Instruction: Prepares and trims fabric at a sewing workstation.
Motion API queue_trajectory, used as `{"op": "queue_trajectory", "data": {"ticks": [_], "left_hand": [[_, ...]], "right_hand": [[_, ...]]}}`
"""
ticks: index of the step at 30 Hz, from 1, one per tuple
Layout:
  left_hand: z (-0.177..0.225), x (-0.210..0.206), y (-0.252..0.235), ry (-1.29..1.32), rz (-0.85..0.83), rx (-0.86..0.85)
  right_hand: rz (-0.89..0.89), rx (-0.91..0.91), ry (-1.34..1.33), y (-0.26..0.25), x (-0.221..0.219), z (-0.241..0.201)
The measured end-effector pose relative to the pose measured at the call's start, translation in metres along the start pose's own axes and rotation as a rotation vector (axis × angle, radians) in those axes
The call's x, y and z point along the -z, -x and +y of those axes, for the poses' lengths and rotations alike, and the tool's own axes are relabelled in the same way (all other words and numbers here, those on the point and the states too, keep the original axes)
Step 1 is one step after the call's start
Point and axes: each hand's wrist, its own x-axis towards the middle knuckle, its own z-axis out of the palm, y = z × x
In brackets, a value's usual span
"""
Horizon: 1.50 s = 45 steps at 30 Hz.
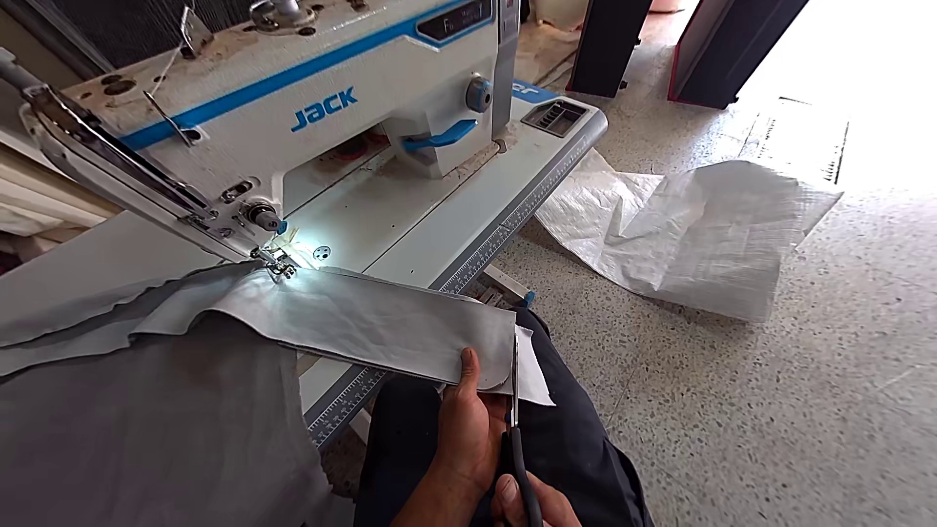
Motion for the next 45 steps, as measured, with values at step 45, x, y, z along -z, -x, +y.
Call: {"op": "queue_trajectory", "data": {"ticks": [45], "left_hand": [[0.002, 0.009, 0.001, 0.025, 0.033, 0.025]], "right_hand": [[-0.039, -0.010, -0.069, -0.022, 0.011, -0.012]]}}
